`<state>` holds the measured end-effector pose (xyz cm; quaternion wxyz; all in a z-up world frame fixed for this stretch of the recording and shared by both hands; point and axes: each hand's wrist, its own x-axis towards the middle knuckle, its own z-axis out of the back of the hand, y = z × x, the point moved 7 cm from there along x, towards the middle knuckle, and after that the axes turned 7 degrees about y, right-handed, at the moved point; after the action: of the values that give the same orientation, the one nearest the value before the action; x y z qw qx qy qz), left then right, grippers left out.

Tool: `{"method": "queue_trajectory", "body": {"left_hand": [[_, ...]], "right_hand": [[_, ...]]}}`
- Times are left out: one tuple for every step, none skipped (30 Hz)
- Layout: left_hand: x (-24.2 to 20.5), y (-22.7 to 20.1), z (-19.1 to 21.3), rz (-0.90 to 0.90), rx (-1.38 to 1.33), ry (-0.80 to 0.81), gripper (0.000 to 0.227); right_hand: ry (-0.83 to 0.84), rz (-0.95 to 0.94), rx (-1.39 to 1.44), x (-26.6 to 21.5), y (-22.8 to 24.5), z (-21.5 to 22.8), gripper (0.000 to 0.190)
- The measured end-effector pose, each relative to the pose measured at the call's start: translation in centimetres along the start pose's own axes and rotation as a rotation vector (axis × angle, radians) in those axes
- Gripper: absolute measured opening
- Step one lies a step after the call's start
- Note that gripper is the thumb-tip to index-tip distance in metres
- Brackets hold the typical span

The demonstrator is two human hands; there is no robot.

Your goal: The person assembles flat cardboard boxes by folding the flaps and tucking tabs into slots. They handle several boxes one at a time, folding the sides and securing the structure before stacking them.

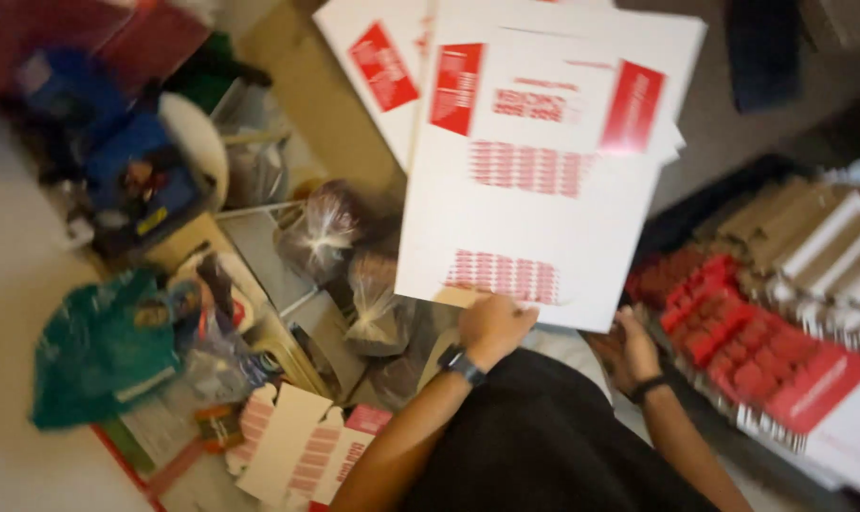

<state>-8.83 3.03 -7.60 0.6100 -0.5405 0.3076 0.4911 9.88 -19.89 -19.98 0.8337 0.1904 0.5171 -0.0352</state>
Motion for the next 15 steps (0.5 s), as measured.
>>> {"method": "queue_trajectory", "body": {"left_hand": [[-0.2, -3.2, 1.2, -0.218, 0.136, -0.224, 0.041], [-0.9, -6.6, 2.2, -0.452, 0.268, -0.449, 0.028], [-0.5, -8.2, 2.7, -0.469, 0.299, -0.430, 0.028], [0.2, -10.5, 2.6, -0.536, 0.448, -0.341, 0.060], [0.8, -12.7, 2.3, -0.601, 0.598, -0.250, 0.101], [1.7, -13.6, 1.9, -0.614, 0.623, -0.233, 0.101], [3.3, -13.7, 1.6, -0.498, 0.686, -0.210, 0.121], [4.6, -13.5, 1.1, -0.374, 0.747, -0.184, 0.142], [4.7, -13.9, 0.8, -0.380, 0.772, -0.165, 0.142], [5.1, -13.8, 0.7, -0.313, 0.734, -0.111, 0.139], [5.5, -13.7, 0.7, -0.245, 0.696, -0.059, 0.136], [5.6, -14.0, 0.5, -0.249, 0.717, -0.049, 0.136], [5.8, -14.2, 0.6, -0.234, 0.688, -0.041, 0.134], [5.8, -14.2, 0.4, -0.218, 0.654, -0.028, 0.133], [5.6, -14.6, 0.1, -0.220, 0.671, -0.014, 0.133]], "right_hand": [[0.222, -0.091, 0.458, -1.9, 0.7, -1.7, 0.060], [0.443, -0.151, 0.922, -3.8, 2.9, -3.3, 0.070], [0.431, -0.153, 0.960, -4.8, 3.5, -3.9, 0.070], [0.447, -0.159, 1.163, -5.5, 4.7, -4.4, 0.069], [0.461, -0.162, 1.366, -6.1, 6.0, -4.9, 0.068], [0.450, -0.161, 1.398, -5.1, 5.3, -5.5, 0.068], [0.426, -0.133, 1.442, -4.0, 4.8, -5.9, 0.069], [0.401, -0.114, 1.484, -3.1, 3.9, -6.5, 0.069], [0.389, -0.123, 1.513, -2.1, 3.5, -7.2, 0.069], [0.290, -0.121, 1.465, -0.9, 2.8, -7.4, 0.059], [0.193, -0.120, 1.415, 0.2, 2.2, -7.7, 0.049], [0.186, -0.126, 1.437, 1.0, 2.1, -8.5, 0.049], [0.066, -0.138, 1.430, 1.8, 1.6, -8.7, 0.048], [-0.058, -0.156, 1.415, 2.2, 0.7, -8.9, 0.047], [-0.068, -0.167, 1.430, 1.2, 1.3, -8.3, 0.047]]}}
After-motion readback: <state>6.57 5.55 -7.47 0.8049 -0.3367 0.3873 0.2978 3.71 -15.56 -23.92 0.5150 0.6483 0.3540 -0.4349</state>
